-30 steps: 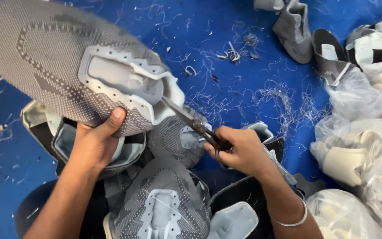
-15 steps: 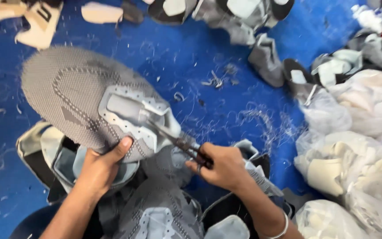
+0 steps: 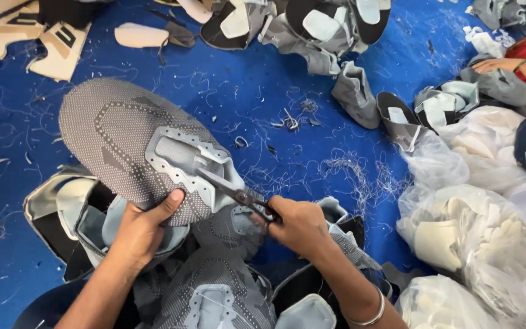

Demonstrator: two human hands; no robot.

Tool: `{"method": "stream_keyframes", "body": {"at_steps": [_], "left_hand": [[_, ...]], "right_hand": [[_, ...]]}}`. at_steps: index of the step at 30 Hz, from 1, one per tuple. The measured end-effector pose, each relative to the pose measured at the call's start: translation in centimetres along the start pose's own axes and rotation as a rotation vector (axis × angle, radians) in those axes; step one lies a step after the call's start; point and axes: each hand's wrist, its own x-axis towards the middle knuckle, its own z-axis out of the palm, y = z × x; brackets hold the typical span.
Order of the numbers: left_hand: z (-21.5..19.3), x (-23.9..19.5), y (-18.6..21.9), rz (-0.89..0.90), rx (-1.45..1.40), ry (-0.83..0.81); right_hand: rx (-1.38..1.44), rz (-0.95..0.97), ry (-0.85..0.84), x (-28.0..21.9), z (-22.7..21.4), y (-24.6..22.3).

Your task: The person trims excess material from shoe upper components using scissors.

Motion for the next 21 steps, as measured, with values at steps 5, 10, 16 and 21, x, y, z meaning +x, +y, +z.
{"method": "stream_keyframes", "body": {"at_steps": [5, 10, 16, 21], "left_hand": [[-0.5, -0.2, -0.2, 0.022, -0.006, 0.006], [-0.2, -0.4, 0.9, 0.033, -0.034, 0.021], [-0.8, -0.2, 0.1, 0.036, -0.045, 0.0], [-1.2, 0.1, -0.4, 0.032, -0.007, 0.004]], "right_hand": [[0.058, 0.009, 0.046, -0.5, 0.2, 0.5], [0.131, 0.108, 0.004, 0.1, -1.1, -0.6], [0.045, 0.104, -0.065, 0.4, -1.0, -0.7], [0.027, 0.112, -0.059, 0.3, -0.9, -0.5]]}}
